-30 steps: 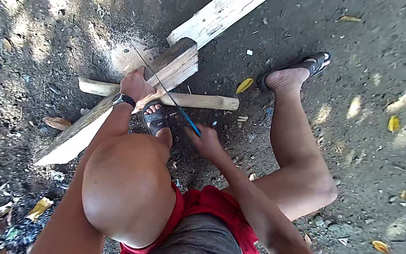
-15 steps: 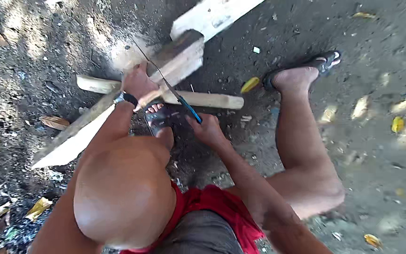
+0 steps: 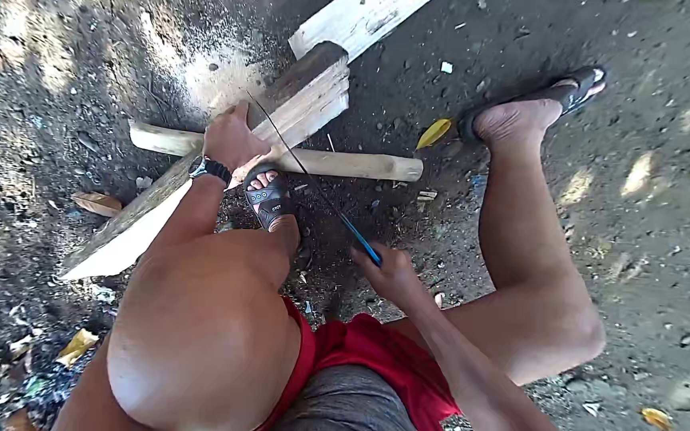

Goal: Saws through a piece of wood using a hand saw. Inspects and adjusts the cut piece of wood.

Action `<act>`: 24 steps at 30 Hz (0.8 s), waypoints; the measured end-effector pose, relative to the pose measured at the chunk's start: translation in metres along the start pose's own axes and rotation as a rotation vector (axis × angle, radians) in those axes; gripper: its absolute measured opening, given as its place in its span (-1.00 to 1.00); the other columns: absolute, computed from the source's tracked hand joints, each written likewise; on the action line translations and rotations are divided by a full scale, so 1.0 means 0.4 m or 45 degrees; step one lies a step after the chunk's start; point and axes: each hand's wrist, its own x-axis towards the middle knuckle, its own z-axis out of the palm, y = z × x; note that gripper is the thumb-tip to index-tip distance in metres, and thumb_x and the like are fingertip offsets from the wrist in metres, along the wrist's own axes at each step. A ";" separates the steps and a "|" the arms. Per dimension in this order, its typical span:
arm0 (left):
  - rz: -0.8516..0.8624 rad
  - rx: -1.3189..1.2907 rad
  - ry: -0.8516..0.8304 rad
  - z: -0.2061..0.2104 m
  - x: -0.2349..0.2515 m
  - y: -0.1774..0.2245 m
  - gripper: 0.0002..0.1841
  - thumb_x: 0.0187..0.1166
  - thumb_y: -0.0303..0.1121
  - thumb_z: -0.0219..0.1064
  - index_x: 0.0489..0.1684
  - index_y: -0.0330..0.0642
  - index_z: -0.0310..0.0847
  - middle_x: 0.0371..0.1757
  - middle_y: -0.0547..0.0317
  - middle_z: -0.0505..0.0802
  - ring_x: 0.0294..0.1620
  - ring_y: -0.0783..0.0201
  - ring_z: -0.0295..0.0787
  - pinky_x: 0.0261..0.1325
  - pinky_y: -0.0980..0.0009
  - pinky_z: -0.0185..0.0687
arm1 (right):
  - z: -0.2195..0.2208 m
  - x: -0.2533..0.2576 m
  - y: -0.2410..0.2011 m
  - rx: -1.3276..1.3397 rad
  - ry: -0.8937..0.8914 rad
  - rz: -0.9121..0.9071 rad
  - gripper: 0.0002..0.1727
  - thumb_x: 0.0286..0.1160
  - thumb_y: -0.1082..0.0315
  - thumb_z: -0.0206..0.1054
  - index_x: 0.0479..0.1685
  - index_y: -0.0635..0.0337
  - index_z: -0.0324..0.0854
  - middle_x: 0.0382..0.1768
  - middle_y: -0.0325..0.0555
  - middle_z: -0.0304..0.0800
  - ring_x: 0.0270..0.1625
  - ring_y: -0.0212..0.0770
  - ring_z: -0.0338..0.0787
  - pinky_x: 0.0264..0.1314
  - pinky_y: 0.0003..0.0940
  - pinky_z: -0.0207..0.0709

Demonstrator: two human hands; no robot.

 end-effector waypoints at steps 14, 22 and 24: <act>-0.259 -0.316 -0.385 0.148 0.112 -0.055 0.04 0.00 0.17 0.65 0.66 -0.04 0.41 0.39 -0.16 0.75 0.31 -0.26 0.74 0.24 -0.38 0.59 | 0.006 -0.151 0.095 0.030 0.038 0.053 -0.47 0.69 -0.17 0.22 -0.38 0.13 0.69 -0.72 -0.29 0.51 -0.68 -0.40 0.48 -0.62 -0.35 0.41; -0.265 -0.299 -0.372 0.140 0.111 -0.054 0.03 0.01 0.18 0.62 0.66 -0.02 0.40 0.36 -0.15 0.77 0.29 -0.25 0.76 0.21 -0.37 0.62 | 0.095 0.313 -0.090 0.029 -0.068 0.000 -0.43 0.69 -0.18 0.21 -0.34 0.18 0.73 -0.59 -0.06 0.66 -0.48 -0.05 0.71 -0.33 0.08 0.61; -0.273 -0.301 -0.381 0.139 0.108 -0.044 0.04 0.00 0.17 0.63 0.67 -0.01 0.40 0.35 -0.16 0.77 0.28 -0.26 0.76 0.18 -0.38 0.63 | 0.084 0.347 -0.130 0.098 -0.081 0.007 -0.40 0.67 -0.23 0.20 -0.36 0.16 0.72 -0.58 -0.07 0.62 -0.49 -0.07 0.66 -0.33 0.07 0.56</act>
